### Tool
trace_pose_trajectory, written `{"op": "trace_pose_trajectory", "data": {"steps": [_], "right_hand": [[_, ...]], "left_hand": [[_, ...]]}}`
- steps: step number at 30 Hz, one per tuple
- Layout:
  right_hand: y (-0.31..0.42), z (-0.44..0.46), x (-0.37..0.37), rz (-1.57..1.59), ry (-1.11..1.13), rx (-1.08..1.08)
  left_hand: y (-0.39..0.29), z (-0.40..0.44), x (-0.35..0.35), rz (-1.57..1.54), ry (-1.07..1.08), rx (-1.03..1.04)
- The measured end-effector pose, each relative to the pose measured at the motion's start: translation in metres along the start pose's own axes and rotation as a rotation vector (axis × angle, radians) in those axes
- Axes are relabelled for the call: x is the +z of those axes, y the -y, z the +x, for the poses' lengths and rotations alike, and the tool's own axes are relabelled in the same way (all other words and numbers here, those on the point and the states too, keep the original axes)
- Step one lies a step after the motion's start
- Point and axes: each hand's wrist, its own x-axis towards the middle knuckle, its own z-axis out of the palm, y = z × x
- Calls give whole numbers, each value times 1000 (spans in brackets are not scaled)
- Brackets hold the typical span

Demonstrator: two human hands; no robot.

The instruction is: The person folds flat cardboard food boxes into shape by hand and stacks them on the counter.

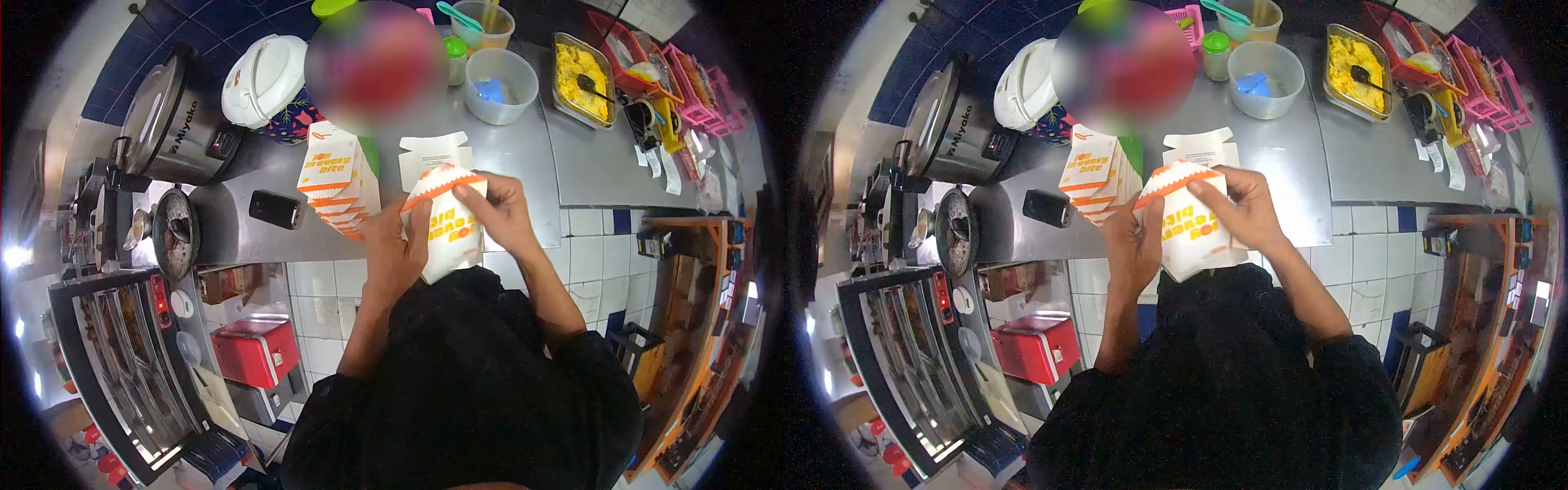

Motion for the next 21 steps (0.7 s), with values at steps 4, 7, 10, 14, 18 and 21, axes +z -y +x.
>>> {"op": "trace_pose_trajectory", "data": {"steps": [4, 7, 10, 14, 18, 21], "right_hand": [[17, 1, 10, 98, 131, -9], [18, 5, 12, 199, 171, 119], [17, 18, 25, 454, -55, 62], [9, 35, 54, 742, -250, 11], [4, 35, 76, 790, -194, 3], [8, 36, 81, 560, -215, -175]], "left_hand": [[13, -1, -6, -371, 138, -192], [16, -1, -16, -343, 175, -204], [39, -10, -17, -13, -232, 48], [58, -33, -4, -1041, -269, -386], [53, -25, -18, -944, -295, -561], [49, 4, -35, -303, -453, -182]]}}
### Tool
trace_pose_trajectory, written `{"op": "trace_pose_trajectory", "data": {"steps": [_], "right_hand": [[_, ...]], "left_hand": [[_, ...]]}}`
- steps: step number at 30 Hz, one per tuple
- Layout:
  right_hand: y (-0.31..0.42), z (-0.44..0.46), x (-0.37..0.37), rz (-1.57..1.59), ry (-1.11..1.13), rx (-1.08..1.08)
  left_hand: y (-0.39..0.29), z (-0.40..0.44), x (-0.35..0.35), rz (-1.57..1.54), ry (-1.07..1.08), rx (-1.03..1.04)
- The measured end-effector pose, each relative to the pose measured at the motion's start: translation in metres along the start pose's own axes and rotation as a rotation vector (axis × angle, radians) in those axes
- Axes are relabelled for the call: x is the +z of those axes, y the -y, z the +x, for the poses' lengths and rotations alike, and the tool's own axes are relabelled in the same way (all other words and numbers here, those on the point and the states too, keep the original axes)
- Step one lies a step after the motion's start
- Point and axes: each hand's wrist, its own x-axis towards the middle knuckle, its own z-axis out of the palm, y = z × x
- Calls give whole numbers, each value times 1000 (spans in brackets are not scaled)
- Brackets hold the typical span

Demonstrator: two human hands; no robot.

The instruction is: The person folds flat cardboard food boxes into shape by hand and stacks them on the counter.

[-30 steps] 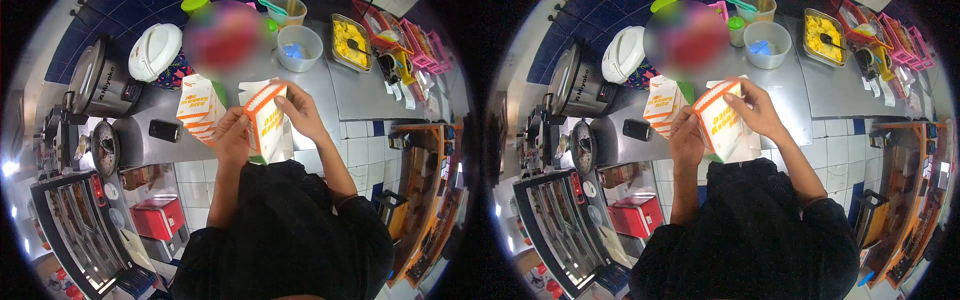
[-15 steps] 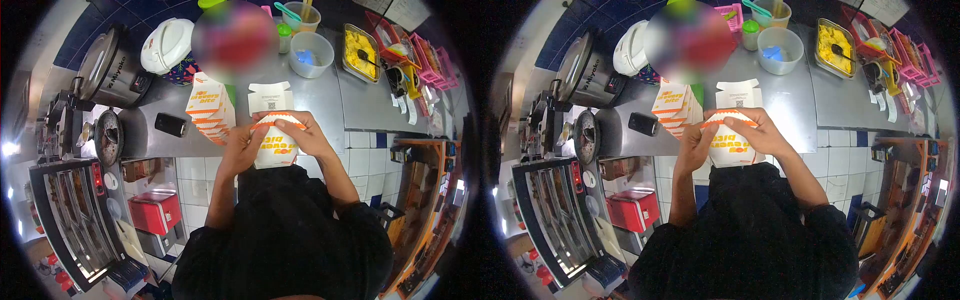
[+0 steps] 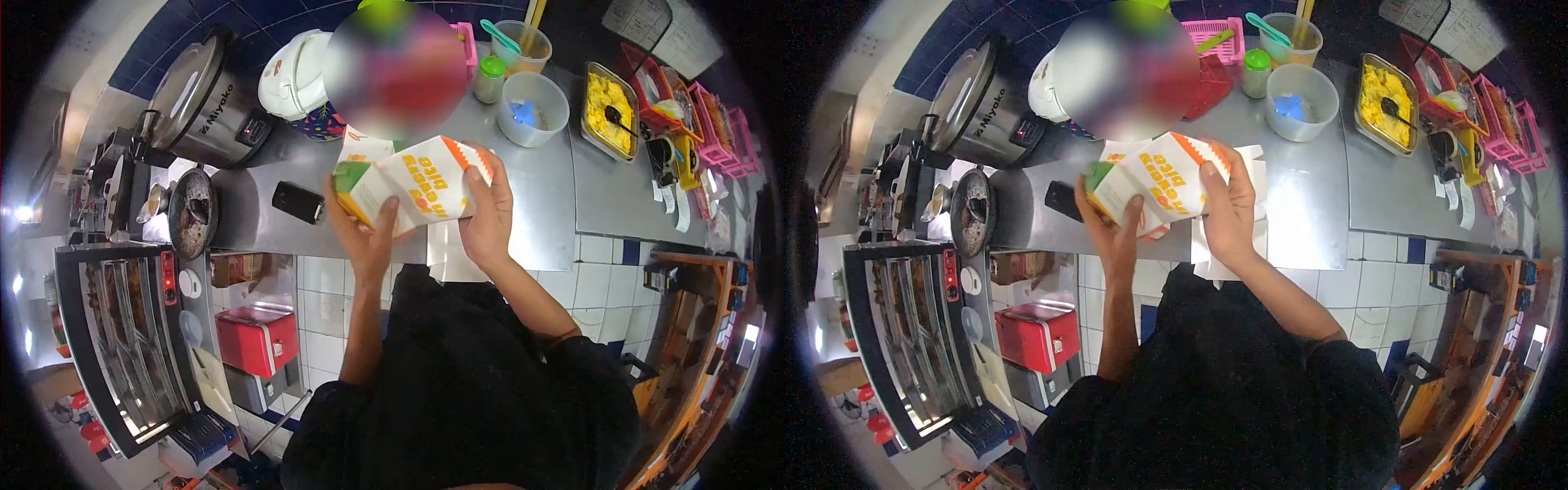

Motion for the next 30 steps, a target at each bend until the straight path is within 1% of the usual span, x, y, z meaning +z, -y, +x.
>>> {"op": "trace_pose_trajectory", "data": {"steps": [1, 3, 4, 5, 7, 8, 11, 14, 15, 18, 19, 22, 23, 26, 27, 30], "right_hand": [[-9, -1, 0, -142, -12, -85], [-15, 2, 4, -419, -25, -132], [-16, 7, 12, -532, -34, -169], [-23, 15, 14, -532, -39, -96], [-50, 32, 14, -522, -59, 51], [-63, 39, 18, -357, -111, 178], [-91, 53, 37, 128, -241, 523], [-112, 54, 58, 252, -353, 555], [-135, 55, 51, 234, -332, 509], [-134, 49, 59, 147, -376, 626], [-138, 45, 60, 113, -376, 655], [-152, 35, 52, -128, -215, 646], [-154, 29, 52, -219, -234, 642], [-162, 15, 34, -241, -230, 735], [-186, 7, 14, -341, -182, 701], [-180, -17, 1, -484, -56, 831]], "left_hand": [[-5, 15, -3, 251, 1, 90], [-12, 53, -13, 744, 8, 282], [-14, 79, -15, 756, 93, 387], [-13, 110, -16, 761, 179, 496], [-5, 174, -11, 831, 442, 590], [1, 205, -6, 863, 576, 641], [54, 283, 16, 999, 1023, 557], [83, 311, 37, 979, 1407, 443], [94, 310, 40, 992, 1431, 422], [118, 295, 37, 1005, 1395, 568], [114, 295, 37, 1032, 1483, 399], [124, 299, 29, 713, 1644, -94], [136, 299, 23, 655, 1646, -117], [144, 284, -2, 692, 1528, 319], [156, 277, -8, 768, 1512, 435], [145, 222, -30, 793, 1271, 707]]}}
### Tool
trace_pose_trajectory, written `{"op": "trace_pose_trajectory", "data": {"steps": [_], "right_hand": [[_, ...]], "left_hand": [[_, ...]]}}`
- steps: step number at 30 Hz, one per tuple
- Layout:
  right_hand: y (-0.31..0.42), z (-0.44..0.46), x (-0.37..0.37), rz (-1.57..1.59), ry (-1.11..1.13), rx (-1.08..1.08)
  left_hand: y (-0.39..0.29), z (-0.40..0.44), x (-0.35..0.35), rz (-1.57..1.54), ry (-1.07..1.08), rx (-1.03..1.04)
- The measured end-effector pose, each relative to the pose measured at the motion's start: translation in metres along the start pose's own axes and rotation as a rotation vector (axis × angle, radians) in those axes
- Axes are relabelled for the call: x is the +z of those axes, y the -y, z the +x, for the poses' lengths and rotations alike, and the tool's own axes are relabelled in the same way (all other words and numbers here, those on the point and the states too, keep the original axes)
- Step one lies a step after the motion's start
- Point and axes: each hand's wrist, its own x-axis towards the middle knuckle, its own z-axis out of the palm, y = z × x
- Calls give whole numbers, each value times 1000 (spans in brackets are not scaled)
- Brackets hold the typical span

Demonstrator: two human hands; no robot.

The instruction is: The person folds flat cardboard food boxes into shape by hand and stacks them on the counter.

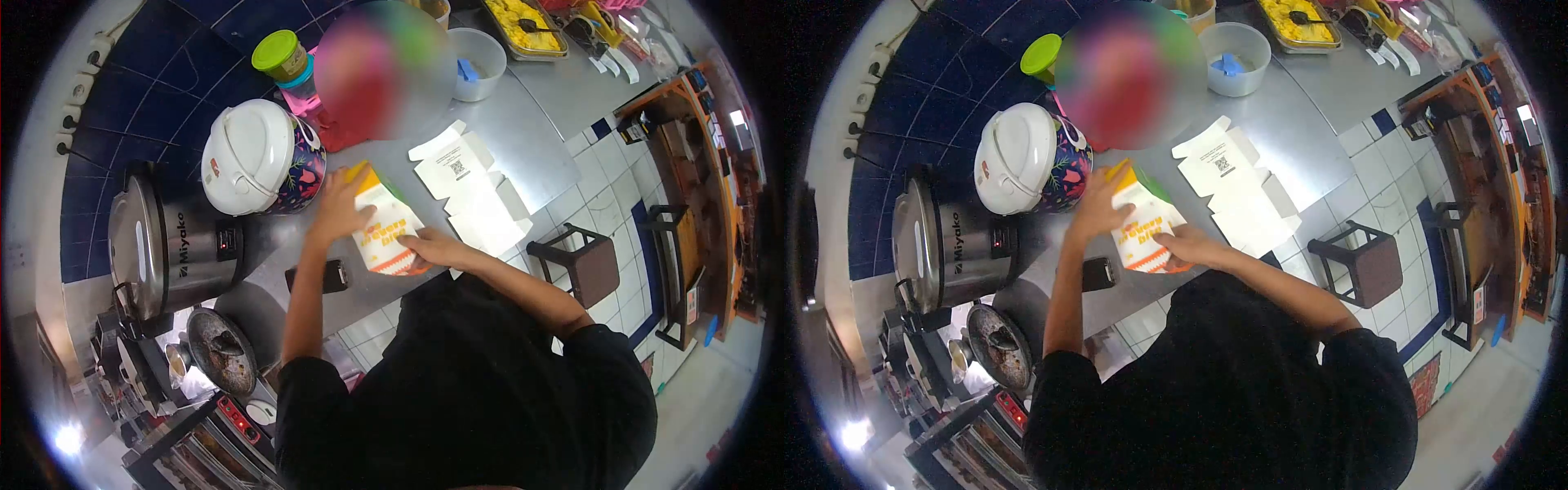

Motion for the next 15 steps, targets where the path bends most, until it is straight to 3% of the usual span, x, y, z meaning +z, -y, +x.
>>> {"op": "trace_pose_trajectory", "data": {"steps": [1, 4, 8, 11, 12, 13, 15], "right_hand": [[-8, 0, -2, -124, -50, 93], [-17, -8, -12, -639, -78, 60], [-26, -5, -12, -1197, -302, 2], [-6, -4, -37, -1287, -196, 18], [13, -1, -56, -1152, -20, 104], [13, 13, -79, -1138, -35, 54], [24, 36, -100, -1220, -485, -194]], "left_hand": [[-16, -7, 1, 6, -26, -2], [-53, -23, 10, 58, -107, -46], [-71, -35, 51, 158, -186, -185], [-78, -40, 75, 340, -151, -272], [-81, -38, 79, 426, -127, -300], [-89, -39, 81, 332, -164, -317], [-117, -52, 88, 141, -233, -343]]}}
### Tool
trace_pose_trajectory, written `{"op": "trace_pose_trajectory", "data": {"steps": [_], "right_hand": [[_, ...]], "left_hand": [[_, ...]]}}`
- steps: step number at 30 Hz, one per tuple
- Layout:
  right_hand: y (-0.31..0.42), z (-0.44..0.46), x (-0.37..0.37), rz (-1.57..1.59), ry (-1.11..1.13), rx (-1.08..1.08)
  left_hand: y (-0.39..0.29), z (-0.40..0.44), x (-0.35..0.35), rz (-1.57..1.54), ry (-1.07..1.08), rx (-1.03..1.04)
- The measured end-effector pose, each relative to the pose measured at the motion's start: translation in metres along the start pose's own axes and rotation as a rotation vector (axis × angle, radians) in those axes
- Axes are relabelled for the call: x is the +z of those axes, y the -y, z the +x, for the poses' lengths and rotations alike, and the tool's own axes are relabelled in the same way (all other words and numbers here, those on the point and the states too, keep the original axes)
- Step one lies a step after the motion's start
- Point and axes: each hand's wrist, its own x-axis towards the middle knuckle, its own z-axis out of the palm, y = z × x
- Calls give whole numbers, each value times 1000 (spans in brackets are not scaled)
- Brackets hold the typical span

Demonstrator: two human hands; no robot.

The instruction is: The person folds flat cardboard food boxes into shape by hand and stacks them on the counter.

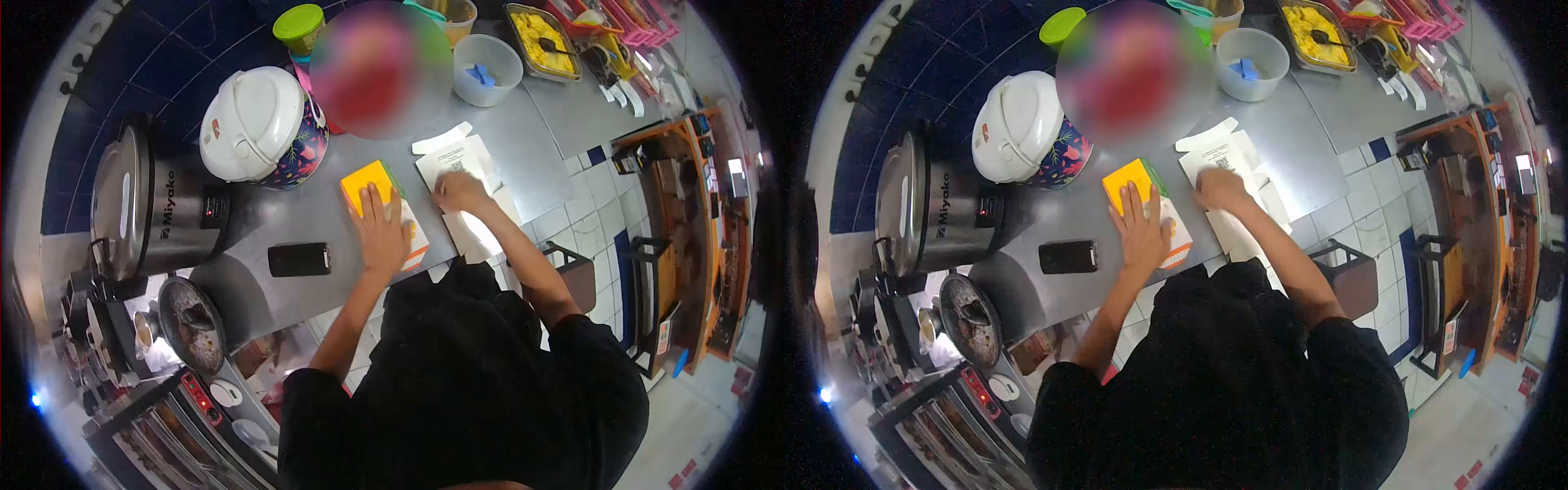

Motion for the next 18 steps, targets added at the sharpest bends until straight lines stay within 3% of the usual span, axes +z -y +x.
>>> {"op": "trace_pose_trajectory", "data": {"steps": [2, 3, 8, 12, 15, 18], "right_hand": [[0, 40, -5, 36, -288, 40], [1, 55, -9, 114, -320, 38], [-19, 117, 5, 88, -175, 149], [-25, 118, -2, 140, -136, 62], [-26, 126, -17, 335, 111, 105], [-58, 148, 24, 475, -59, -30]], "left_hand": [[-22, -21, 5, -36, 6, -9], [-31, -28, 9, -50, 7, -17], [-36, -39, 35, -52, 52, -3], [-41, -39, 19, -95, 16, -27], [-53, -35, 5, -185, -79, -66], [-70, -22, -8, -208, -162, -176]]}}
